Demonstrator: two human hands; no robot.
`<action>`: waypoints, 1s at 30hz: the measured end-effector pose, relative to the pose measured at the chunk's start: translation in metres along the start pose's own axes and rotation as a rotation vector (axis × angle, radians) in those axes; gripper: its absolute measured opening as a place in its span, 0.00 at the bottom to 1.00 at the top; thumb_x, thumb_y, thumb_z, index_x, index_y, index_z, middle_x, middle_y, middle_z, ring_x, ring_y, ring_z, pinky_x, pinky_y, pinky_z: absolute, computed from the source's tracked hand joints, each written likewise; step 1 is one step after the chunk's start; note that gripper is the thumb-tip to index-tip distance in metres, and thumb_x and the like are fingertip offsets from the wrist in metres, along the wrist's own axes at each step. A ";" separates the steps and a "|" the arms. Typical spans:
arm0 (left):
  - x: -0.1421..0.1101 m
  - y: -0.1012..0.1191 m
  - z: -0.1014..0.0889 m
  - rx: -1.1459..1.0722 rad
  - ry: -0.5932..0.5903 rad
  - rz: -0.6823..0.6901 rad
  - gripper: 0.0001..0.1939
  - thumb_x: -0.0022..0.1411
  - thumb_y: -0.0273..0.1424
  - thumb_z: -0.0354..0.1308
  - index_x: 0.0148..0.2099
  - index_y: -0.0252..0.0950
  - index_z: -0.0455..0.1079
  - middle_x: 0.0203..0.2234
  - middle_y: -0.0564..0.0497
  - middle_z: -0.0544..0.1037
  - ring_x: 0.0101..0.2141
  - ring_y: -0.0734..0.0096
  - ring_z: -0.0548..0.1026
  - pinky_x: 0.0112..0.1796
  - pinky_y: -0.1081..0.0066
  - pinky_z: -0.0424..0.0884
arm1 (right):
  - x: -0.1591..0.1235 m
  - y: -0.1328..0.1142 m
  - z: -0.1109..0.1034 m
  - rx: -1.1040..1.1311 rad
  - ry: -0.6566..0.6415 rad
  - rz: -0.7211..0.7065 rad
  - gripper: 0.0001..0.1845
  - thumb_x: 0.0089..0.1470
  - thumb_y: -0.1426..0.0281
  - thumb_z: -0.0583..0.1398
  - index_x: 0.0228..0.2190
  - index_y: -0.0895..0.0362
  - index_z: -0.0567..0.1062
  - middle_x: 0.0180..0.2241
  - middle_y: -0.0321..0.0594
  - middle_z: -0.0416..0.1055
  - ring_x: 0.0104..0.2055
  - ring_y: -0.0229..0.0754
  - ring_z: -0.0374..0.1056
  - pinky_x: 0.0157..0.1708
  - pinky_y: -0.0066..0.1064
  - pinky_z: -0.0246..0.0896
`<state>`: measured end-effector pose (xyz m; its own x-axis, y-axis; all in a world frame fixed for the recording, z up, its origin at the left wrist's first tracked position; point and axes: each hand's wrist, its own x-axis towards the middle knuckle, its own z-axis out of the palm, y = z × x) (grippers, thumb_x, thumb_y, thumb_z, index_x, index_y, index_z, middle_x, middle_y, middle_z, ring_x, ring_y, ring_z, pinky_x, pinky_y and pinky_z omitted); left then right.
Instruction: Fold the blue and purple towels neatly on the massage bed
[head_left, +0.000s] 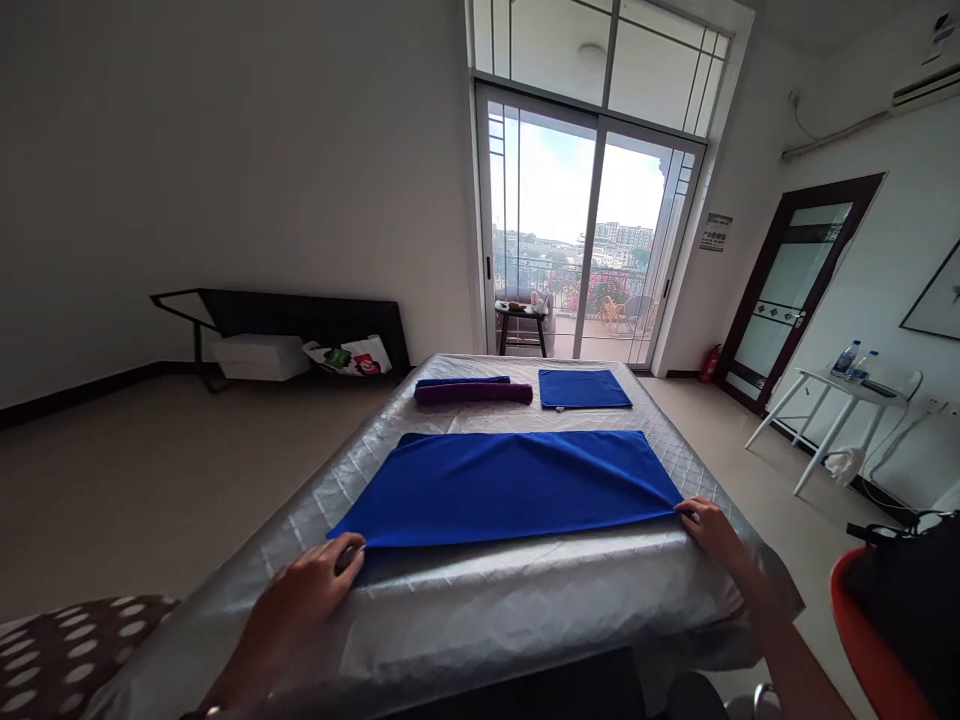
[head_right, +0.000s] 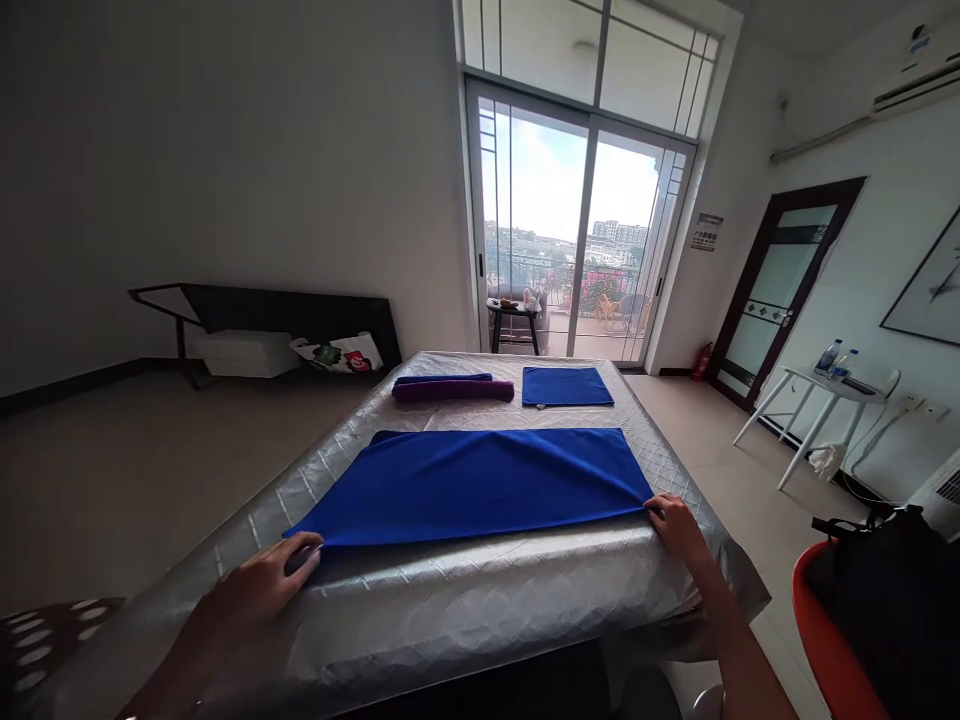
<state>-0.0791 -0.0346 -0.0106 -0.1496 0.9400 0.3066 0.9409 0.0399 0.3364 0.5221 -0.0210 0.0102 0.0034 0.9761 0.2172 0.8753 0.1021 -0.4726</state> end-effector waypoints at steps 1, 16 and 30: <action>-0.002 0.000 0.000 0.018 -0.008 -0.005 0.21 0.58 0.43 0.44 0.39 0.42 0.75 0.38 0.45 0.84 0.38 0.54 0.82 0.41 0.60 0.75 | -0.001 0.002 -0.002 -0.007 -0.008 0.000 0.13 0.53 0.69 0.57 0.33 0.51 0.83 0.41 0.43 0.79 0.48 0.49 0.73 0.54 0.39 0.63; 0.053 -0.016 0.005 0.098 -0.095 0.116 0.25 0.62 0.45 0.44 0.50 0.42 0.77 0.51 0.47 0.80 0.52 0.52 0.76 0.53 0.53 0.70 | 0.084 -0.023 0.009 -0.235 -0.089 0.007 0.20 0.64 0.63 0.51 0.48 0.53 0.79 0.52 0.44 0.75 0.56 0.46 0.69 0.58 0.34 0.58; 0.188 -0.005 0.094 0.230 -0.240 0.023 0.32 0.69 0.45 0.40 0.69 0.37 0.57 0.68 0.42 0.59 0.67 0.56 0.57 0.64 0.55 0.54 | 0.184 -0.015 0.095 -0.416 -0.207 0.192 0.31 0.68 0.59 0.41 0.68 0.51 0.52 0.71 0.39 0.45 0.72 0.45 0.40 0.69 0.42 0.36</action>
<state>-0.0834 0.1740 -0.0379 -0.0776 0.9935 0.0836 0.9912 0.0678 0.1135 0.4636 0.1752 -0.0241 0.1239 0.9917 -0.0339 0.9871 -0.1266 -0.0975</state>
